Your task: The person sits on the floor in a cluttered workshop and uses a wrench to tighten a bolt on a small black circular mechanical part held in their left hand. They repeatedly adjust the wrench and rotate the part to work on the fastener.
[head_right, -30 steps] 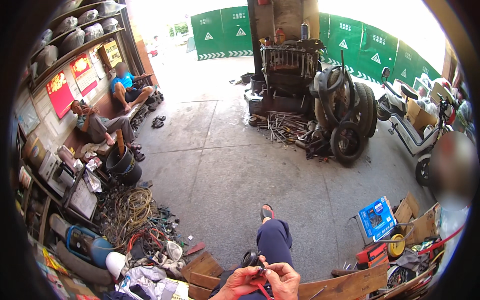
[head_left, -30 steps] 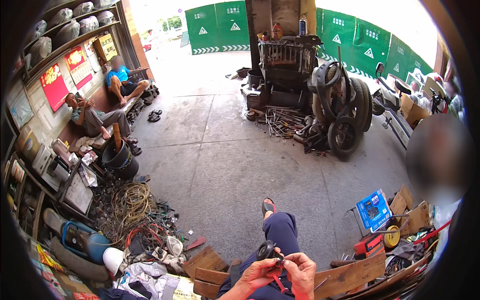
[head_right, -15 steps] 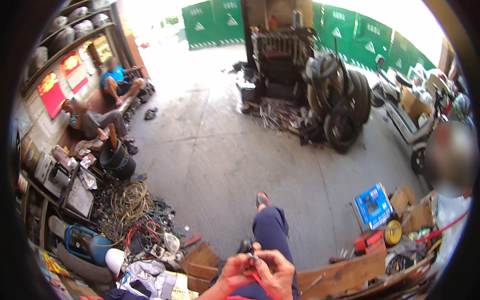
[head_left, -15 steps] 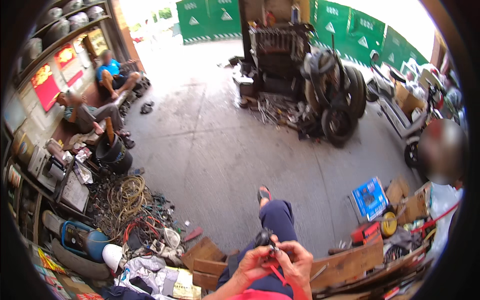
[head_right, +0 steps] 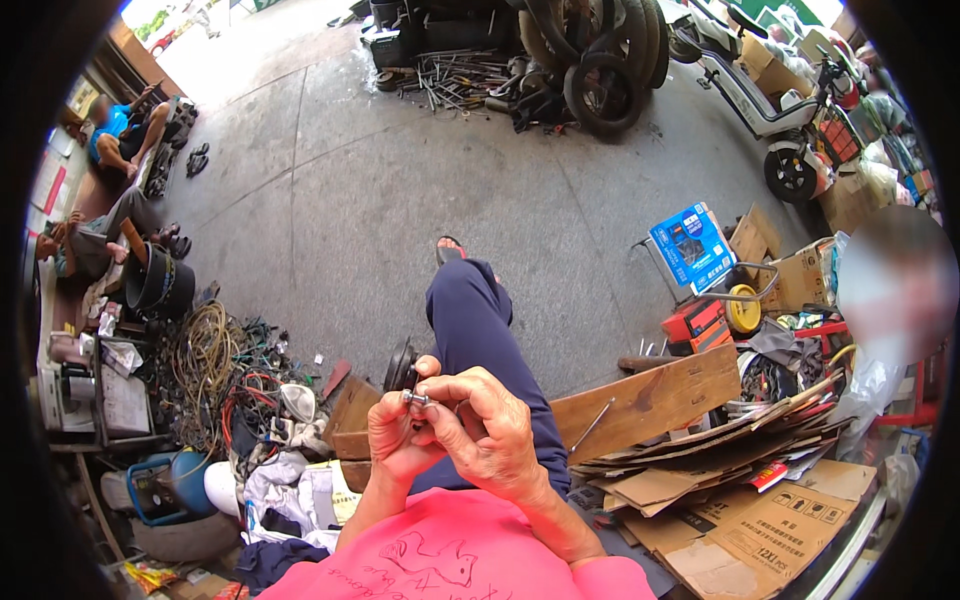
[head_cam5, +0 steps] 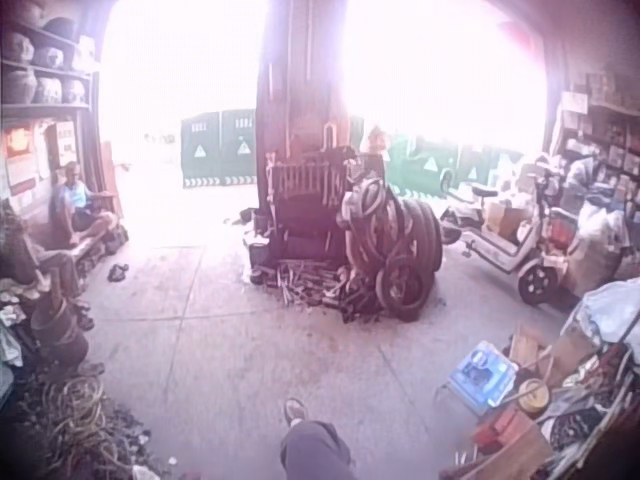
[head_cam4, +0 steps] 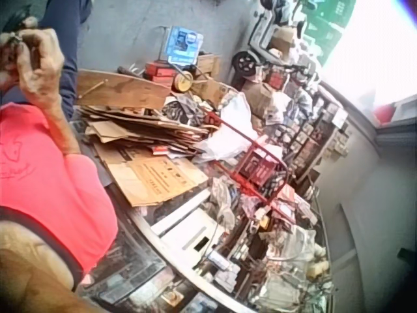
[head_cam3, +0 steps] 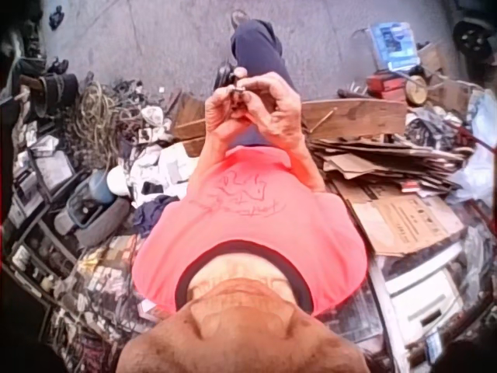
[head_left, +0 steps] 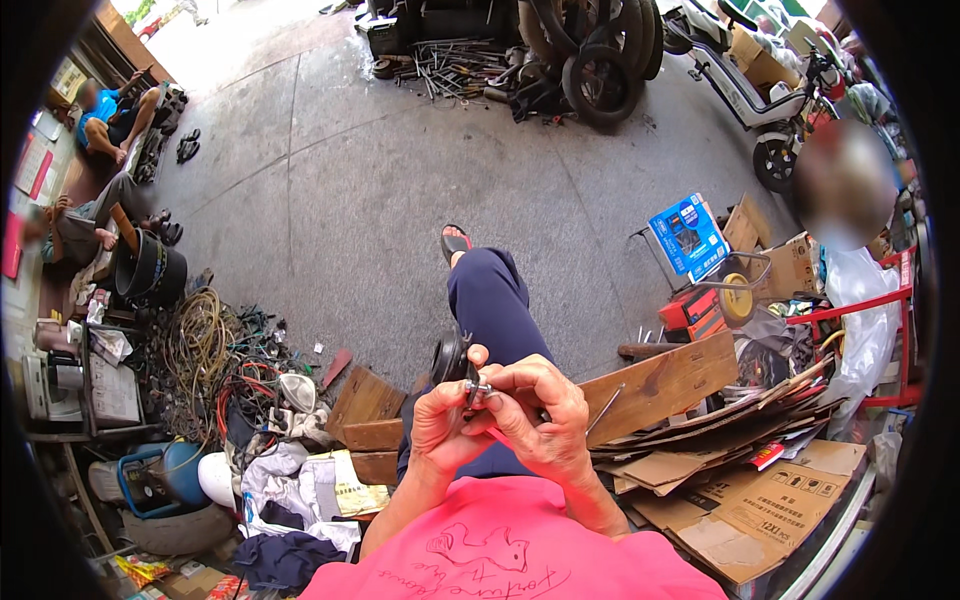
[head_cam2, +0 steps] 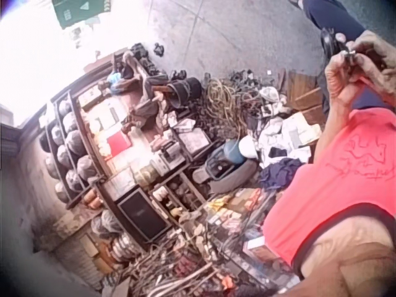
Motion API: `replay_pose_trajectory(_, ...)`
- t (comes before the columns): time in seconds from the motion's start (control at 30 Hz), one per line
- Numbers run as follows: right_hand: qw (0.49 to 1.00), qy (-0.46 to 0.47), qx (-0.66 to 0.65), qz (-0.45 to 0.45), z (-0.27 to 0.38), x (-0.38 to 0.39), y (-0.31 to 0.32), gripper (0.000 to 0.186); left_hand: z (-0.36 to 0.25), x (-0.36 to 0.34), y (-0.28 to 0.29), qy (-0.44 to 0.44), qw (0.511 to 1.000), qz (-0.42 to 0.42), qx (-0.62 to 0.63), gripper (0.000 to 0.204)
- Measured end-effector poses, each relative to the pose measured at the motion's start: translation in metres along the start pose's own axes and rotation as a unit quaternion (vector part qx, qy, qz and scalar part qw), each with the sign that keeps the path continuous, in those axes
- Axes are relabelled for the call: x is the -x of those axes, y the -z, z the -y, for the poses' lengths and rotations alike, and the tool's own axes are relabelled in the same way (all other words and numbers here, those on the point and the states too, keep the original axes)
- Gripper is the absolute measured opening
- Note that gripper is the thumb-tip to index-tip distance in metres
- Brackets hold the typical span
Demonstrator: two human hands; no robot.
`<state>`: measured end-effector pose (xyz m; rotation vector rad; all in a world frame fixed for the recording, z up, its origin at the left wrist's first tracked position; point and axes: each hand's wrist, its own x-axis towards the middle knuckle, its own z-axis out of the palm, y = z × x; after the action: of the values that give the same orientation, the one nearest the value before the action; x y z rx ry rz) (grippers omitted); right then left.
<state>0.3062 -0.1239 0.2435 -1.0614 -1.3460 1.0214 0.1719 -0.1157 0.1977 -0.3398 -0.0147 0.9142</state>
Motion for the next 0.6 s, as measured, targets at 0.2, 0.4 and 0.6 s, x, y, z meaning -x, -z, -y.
replay_pose_trajectory(0.2, 0.999, 0.021, 0.034, 0.017, -0.003, -0.008, 0.007, 0.015, -0.003, -0.002, 0.006, 0.007, 1.000, 0.007, 0.009, 0.036)
replay_pose_trajectory(0.4, 0.997, 0.050, 0.059, 0.013, -0.003, -0.012, 0.009, 0.016, -0.001, -0.007, 0.001, 0.001, 1.000, 0.007, 0.011, 0.036)
replay_pose_trajectory(0.6, 0.998, 0.048, 0.038, -0.020, -0.002, -0.011, 0.005, 0.017, -0.002, -0.009, 0.003, 0.006, 1.000, 0.011, 0.006, 0.036)
